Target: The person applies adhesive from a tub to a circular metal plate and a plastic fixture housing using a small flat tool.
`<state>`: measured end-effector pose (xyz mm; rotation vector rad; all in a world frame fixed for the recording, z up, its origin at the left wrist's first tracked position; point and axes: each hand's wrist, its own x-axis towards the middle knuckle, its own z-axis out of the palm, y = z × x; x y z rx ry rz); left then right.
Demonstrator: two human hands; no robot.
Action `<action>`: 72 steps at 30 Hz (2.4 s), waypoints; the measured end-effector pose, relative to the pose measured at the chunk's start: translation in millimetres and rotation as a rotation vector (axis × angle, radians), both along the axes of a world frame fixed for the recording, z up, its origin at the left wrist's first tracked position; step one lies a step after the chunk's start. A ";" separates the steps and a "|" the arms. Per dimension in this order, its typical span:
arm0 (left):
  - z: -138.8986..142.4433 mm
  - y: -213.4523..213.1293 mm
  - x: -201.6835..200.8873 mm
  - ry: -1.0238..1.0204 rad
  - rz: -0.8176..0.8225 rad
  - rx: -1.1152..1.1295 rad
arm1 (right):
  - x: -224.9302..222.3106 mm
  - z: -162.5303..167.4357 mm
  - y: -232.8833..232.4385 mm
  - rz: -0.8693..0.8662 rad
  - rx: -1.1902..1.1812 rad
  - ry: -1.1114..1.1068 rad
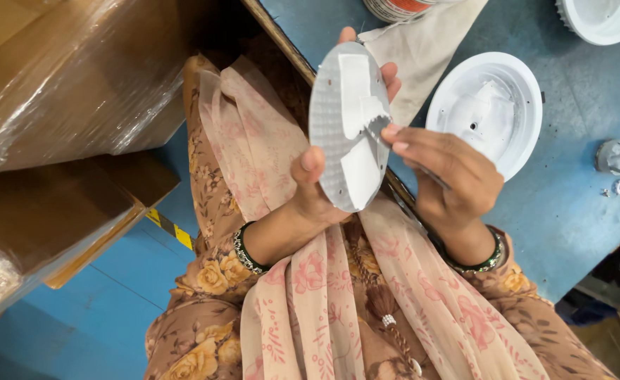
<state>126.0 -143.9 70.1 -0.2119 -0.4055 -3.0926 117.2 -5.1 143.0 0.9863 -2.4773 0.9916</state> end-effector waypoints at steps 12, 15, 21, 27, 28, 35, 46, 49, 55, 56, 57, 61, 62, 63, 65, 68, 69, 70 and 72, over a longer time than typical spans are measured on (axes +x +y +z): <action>8.5 -6.9 3.9 0.031 -0.101 0.027 | -17.7 -16.4 15.2 0.073 -0.006 0.121; 8.5 -8.9 5.2 0.013 -0.042 -0.035 | -5.4 -26.2 6.9 0.095 -0.010 0.118; 0.6 -12.4 -1.4 -0.017 -0.027 0.024 | 8.3 -20.0 13.5 0.086 -0.038 0.020; -5.0 -8.1 -1.5 0.029 -0.106 -0.053 | -15.4 3.8 16.0 0.045 -0.009 0.078; -5.4 -7.6 -0.7 0.040 -0.120 -0.068 | -18.2 4.2 13.4 0.057 0.002 0.085; -11.3 -9.5 -3.9 -0.021 -0.074 0.010 | -24.6 -19.7 13.7 0.109 -0.041 -0.044; -29.4 1.8 -16.9 -0.042 0.188 -0.115 | 13.4 -35.6 15.4 -0.045 -0.088 -0.231; -33.8 3.5 -20.5 -0.022 0.213 -0.129 | 21.3 -25.1 16.6 -0.013 -0.067 -0.250; -30.0 -0.4 -20.2 0.032 0.160 -0.107 | 16.5 -4.1 27.6 0.034 -0.173 -0.223; -27.9 -1.6 -19.4 0.031 0.124 -0.083 | 4.5 -7.4 26.8 0.012 -0.209 -0.150; -25.2 -0.8 -17.9 0.041 0.101 -0.082 | -4.0 -8.9 25.9 -0.012 -0.246 -0.079; -18.9 -1.0 -13.3 0.113 0.039 -0.130 | -18.4 -7.4 20.3 -0.009 -0.097 -0.119; -18.6 -1.3 -12.4 0.126 0.016 -0.132 | -19.5 -8.2 16.3 0.000 -0.082 -0.105; -19.5 -1.6 -12.2 0.132 0.009 -0.128 | -19.7 -8.6 13.3 0.012 -0.065 -0.094; -22.4 -1.8 -13.1 0.138 0.008 -0.116 | -14.6 -7.3 8.8 0.003 -0.052 -0.115; -28.6 1.8 -19.8 0.088 0.131 -0.117 | 1.4 -6.9 3.9 -0.002 -0.041 -0.143; -31.3 1.8 -22.8 0.077 0.167 -0.120 | 7.4 -6.9 3.0 -0.003 -0.040 -0.150; -33.1 3.1 -25.7 0.067 0.202 -0.125 | 14.2 -5.4 3.1 0.003 -0.047 -0.160; -36.5 3.0 -31.7 0.072 0.224 -0.140 | 23.5 -3.2 2.7 0.021 -0.066 -0.177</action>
